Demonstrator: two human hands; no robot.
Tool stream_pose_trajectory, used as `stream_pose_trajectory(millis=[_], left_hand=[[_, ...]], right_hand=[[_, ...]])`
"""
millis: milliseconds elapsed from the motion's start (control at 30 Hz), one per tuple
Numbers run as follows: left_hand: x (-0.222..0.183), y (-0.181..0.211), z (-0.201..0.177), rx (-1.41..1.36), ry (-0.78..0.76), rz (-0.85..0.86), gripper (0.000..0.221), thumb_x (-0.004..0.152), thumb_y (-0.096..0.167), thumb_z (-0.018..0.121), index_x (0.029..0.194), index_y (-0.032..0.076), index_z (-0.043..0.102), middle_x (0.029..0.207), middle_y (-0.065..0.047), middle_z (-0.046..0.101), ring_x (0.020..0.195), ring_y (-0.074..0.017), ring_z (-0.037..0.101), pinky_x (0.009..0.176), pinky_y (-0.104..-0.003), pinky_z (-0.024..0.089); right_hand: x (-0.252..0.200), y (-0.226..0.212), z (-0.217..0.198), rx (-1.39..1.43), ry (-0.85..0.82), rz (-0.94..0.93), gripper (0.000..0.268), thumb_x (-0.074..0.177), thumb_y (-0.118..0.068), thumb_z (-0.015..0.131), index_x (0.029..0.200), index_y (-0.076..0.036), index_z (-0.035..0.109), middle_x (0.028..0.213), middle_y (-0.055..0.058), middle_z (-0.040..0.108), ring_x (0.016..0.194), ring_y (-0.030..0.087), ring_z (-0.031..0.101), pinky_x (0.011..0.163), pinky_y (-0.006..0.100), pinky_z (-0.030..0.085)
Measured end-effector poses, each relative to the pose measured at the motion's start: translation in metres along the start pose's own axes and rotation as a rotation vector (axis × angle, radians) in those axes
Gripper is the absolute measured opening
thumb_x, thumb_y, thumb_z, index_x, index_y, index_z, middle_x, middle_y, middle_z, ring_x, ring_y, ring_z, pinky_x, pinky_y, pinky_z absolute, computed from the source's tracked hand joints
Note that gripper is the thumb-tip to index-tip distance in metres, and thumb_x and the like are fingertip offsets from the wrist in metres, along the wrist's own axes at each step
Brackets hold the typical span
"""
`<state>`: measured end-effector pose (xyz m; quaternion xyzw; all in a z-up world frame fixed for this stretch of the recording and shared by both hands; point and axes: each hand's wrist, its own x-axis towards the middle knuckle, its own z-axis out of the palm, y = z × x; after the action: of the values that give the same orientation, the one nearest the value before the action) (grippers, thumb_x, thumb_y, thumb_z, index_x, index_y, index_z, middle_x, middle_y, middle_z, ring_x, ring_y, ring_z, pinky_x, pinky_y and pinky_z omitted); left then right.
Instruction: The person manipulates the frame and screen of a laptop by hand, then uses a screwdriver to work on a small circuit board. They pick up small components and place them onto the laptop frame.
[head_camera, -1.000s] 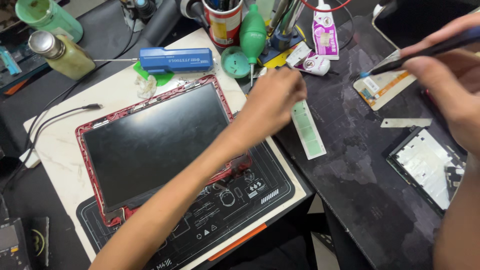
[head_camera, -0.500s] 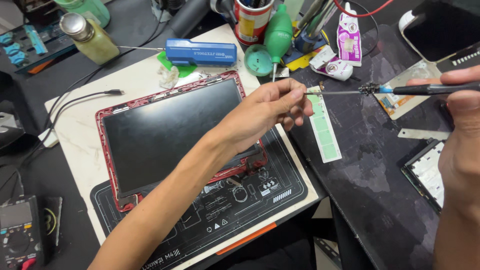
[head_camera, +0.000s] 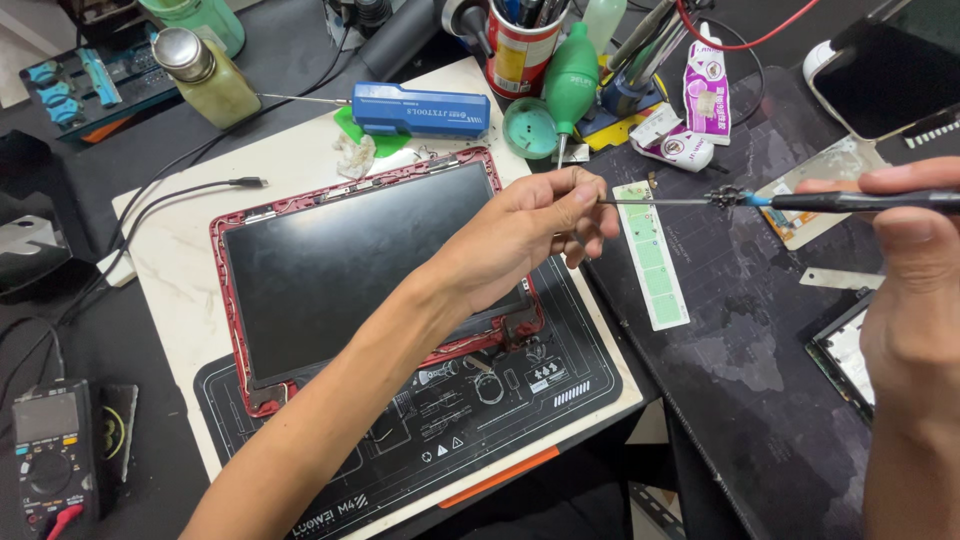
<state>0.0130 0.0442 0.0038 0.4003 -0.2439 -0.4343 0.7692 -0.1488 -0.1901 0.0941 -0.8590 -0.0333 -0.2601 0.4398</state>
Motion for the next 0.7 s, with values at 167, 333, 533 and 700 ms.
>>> stream_pose_trajectory(millis=[167, 333, 533, 700], left_hand=[[0.000, 0.001, 0.000, 0.019, 0.007, -0.011, 0.022, 0.112, 0.029, 0.049, 0.107, 0.010, 0.059, 0.100, -0.002, 0.068, 0.086, -0.0092, 0.062, 0.076, -0.027, 0.050], [0.001, 0.000, -0.001, 0.028, 0.029, -0.031, 0.022, 0.112, 0.030, 0.048, 0.107, 0.011, 0.057, 0.100, -0.003, 0.069, 0.086, -0.0093, 0.062, 0.076, -0.026, 0.050], [0.001, -0.002, -0.001, 0.016, 0.017, -0.026, 0.022, 0.112, 0.029, 0.048, 0.107, 0.010, 0.057, 0.099, -0.002, 0.068, 0.085, -0.0091, 0.062, 0.075, -0.027, 0.050], [0.002, -0.003, 0.002, 0.056, 0.063, -0.035, 0.023, 0.112, 0.030, 0.048, 0.107, 0.010, 0.058, 0.097, -0.002, 0.068, 0.084, -0.0088, 0.061, 0.074, -0.026, 0.049]], right_hand=[[-0.002, -0.006, 0.001, 0.005, 0.016, 0.003, 0.034, 0.127, -0.027, 0.048, 0.127, 0.007, 0.050, 0.110, 0.020, 0.065, 0.109, 0.030, 0.072, 0.105, 0.037, 0.062], [-0.010, 0.007, -0.003, 0.059, 0.046, -0.031, 0.017, 0.129, -0.014, 0.054, 0.130, 0.003, 0.049, 0.116, 0.019, 0.064, 0.108, 0.030, 0.072, 0.106, 0.041, 0.062], [-0.015, 0.015, 0.001, 0.173, 0.086, -0.016, 0.016, 0.126, -0.002, 0.052, 0.139, -0.001, 0.042, 0.119, 0.019, 0.061, 0.108, 0.033, 0.071, 0.106, 0.045, 0.058], [-0.010, 0.005, 0.007, 0.068, 0.114, -0.042, 0.015, 0.127, -0.001, 0.051, 0.139, 0.001, 0.042, 0.118, 0.019, 0.061, 0.108, 0.031, 0.071, 0.103, 0.042, 0.062]])
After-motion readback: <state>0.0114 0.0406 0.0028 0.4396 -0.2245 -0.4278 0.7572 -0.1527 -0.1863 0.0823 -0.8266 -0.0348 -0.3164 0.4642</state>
